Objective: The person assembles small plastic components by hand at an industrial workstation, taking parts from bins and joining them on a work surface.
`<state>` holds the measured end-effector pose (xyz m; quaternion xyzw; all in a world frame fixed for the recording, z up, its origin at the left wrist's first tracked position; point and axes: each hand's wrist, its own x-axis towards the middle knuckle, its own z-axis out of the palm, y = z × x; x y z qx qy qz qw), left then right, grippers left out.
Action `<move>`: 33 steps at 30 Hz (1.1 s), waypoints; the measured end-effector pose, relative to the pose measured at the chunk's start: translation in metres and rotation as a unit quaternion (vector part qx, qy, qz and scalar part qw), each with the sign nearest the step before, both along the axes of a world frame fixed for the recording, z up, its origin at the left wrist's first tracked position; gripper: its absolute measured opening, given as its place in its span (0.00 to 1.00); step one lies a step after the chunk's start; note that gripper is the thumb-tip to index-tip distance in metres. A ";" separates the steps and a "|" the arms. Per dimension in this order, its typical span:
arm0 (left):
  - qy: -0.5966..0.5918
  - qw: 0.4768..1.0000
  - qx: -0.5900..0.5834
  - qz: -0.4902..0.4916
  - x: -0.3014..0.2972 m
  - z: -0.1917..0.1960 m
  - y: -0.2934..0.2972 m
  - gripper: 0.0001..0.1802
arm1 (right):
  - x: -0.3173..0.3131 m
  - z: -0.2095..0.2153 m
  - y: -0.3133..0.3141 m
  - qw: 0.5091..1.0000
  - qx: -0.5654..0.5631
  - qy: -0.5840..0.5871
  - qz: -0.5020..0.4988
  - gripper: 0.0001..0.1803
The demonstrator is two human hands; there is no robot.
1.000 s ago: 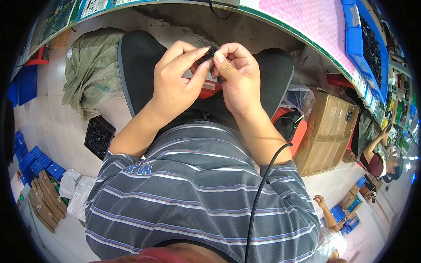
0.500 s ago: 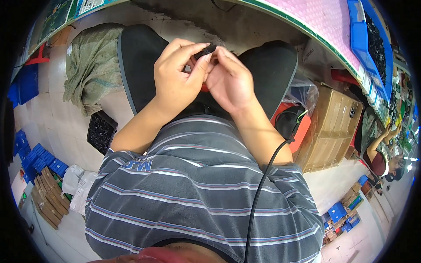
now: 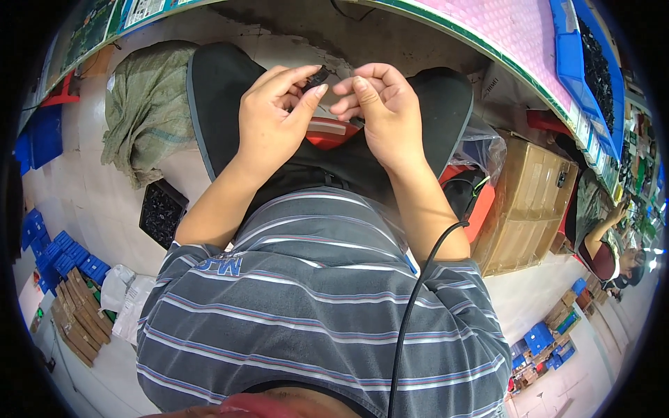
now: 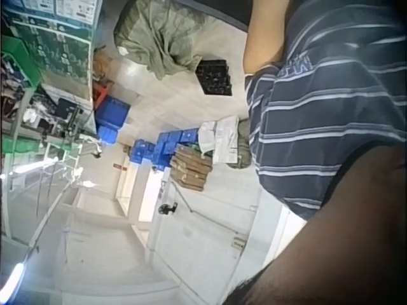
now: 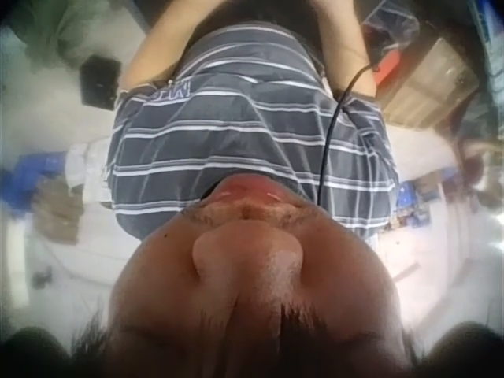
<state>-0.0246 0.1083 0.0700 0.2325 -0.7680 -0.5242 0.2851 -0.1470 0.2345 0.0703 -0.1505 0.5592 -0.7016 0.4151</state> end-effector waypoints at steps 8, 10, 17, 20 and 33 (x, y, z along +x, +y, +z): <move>0.015 0.991 0.128 0.026 0.001 -0.009 0.005 0.15 | 0.001 -0.006 0.003 0.998 -0.006 0.061 0.014 0.11; 0.003 0.989 0.146 0.022 0.002 -0.010 0.004 0.16 | 0.000 -0.007 0.004 0.997 -0.012 0.068 0.015 0.11; 0.015 0.986 0.164 0.024 0.001 -0.010 0.002 0.17 | 0.001 0.010 -0.003 0.999 -0.010 -0.045 0.027 0.09; -0.027 0.989 0.146 0.005 0.002 -0.004 0.000 0.15 | -0.002 0.010 0.001 0.999 -0.015 -0.035 0.038 0.10; -0.017 0.997 0.078 0.002 0.000 -0.002 0.002 0.15 | -0.003 0.009 0.003 0.995 0.002 0.092 0.039 0.05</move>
